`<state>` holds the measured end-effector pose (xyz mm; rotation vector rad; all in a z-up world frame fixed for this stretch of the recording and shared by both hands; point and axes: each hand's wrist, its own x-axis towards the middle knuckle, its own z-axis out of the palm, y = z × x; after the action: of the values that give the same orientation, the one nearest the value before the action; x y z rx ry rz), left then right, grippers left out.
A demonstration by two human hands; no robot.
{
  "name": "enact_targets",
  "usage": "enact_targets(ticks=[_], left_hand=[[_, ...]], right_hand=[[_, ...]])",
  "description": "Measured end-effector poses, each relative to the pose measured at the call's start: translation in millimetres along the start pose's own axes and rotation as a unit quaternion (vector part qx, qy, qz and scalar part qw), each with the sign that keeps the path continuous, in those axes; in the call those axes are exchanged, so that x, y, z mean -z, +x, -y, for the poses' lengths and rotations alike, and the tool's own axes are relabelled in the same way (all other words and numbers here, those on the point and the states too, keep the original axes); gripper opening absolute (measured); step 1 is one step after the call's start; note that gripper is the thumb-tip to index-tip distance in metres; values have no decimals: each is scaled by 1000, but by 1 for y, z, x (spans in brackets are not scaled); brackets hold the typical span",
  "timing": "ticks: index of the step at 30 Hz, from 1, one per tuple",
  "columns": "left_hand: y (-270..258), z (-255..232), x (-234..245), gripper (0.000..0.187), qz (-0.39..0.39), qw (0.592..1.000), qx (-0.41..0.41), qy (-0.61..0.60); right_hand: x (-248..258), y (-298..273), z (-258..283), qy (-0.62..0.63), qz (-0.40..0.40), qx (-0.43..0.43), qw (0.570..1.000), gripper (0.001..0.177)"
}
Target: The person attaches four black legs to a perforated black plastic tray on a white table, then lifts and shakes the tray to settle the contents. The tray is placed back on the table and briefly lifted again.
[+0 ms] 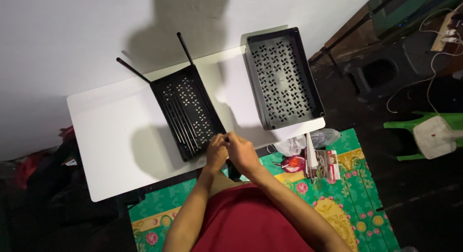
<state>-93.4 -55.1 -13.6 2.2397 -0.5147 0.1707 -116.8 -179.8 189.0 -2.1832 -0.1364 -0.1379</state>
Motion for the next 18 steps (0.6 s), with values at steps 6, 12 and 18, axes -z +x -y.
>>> enact_targets(ticks=[6, 12, 18], left_hand=[[2, -29, 14, 19, -65, 997, 17, -35], [6, -35, 26, 13, -3, 996, 64, -57], [9, -39, 37, 7, -62, 996, -55, -24]], right_hand=[[-2, -1, -15, 25, 6, 12, 1000, 16], [-11, -3, -13, 3, -47, -24, 999, 16], [-5, -3, 5, -2, -36, 2, 999, 25]])
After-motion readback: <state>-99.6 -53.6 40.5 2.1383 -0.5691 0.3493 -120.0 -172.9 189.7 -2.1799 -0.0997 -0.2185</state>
